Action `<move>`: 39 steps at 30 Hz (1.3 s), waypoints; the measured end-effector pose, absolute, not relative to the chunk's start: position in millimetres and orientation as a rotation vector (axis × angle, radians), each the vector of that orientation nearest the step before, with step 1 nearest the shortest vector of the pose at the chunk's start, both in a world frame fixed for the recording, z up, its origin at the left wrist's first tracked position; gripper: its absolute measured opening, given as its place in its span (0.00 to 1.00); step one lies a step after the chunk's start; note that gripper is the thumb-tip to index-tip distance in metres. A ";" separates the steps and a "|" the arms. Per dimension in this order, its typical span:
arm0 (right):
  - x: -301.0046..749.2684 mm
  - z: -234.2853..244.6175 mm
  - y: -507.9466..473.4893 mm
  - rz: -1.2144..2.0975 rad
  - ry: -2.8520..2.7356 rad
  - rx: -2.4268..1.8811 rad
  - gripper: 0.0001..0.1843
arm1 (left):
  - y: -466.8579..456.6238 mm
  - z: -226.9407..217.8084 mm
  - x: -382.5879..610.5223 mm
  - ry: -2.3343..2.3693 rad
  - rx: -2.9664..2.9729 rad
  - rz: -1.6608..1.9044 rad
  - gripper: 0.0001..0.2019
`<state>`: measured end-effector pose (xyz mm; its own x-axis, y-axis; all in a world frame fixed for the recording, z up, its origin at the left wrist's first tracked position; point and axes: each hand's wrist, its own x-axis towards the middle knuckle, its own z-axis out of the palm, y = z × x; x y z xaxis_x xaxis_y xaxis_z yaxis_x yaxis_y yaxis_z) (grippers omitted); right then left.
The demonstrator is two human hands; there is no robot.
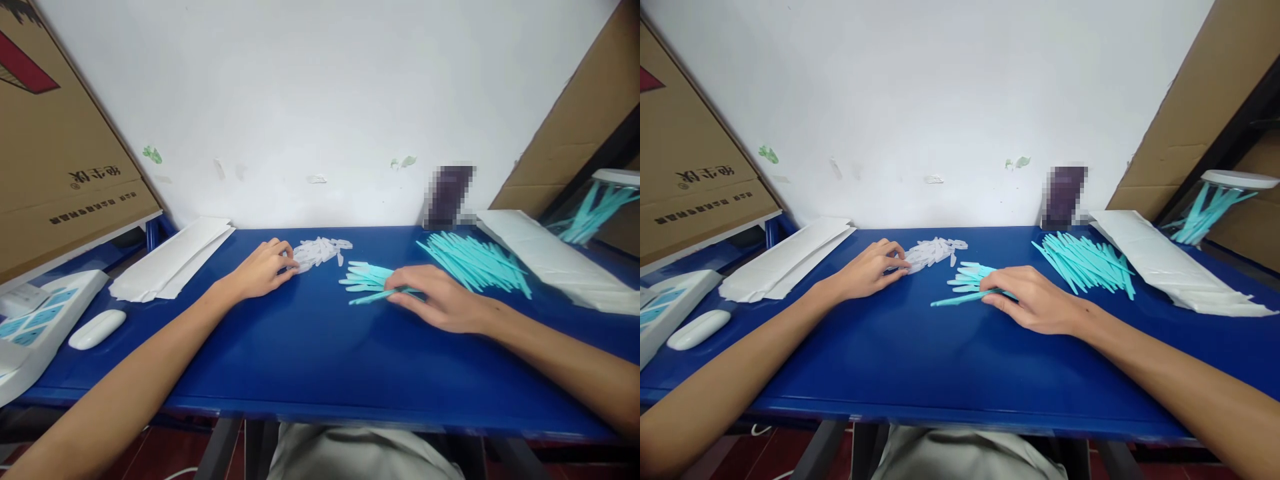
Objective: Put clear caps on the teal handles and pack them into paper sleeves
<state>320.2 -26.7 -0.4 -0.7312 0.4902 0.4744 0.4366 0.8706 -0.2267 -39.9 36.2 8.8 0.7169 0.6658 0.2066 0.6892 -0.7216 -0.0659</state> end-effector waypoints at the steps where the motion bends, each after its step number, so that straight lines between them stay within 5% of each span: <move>1: 320.8 -2.9 -24.5 0.066 -2.471 -0.675 0.09 | 35.2 8.8 -38.1 -1.097 -2.794 -0.247 0.17; 10: 308.0 0.8 -31.6 -0.072 -2.437 -0.939 0.09 | 5.7 8.1 -8.1 -1.057 -3.107 -0.291 0.12; 15: 302.1 4.8 -39.8 -0.126 -2.439 -1.057 0.10 | -8.0 7.8 8.6 -1.093 -3.169 -0.330 0.17; 22: 304.6 4.7 -38.5 0.121 -2.294 -1.211 0.09 | -6.3 8.9 1.1 -1.216 -3.100 -0.387 0.12; 30: 304.8 5.6 -34.9 -0.042 -2.332 -1.220 0.10 | -9.0 9.3 2.7 -0.736 -3.060 -0.127 0.21; 39: 303.5 5.7 -34.3 -0.057 -2.236 -1.284 0.10 | -4.5 8.8 2.3 -1.019 -3.123 -0.309 0.11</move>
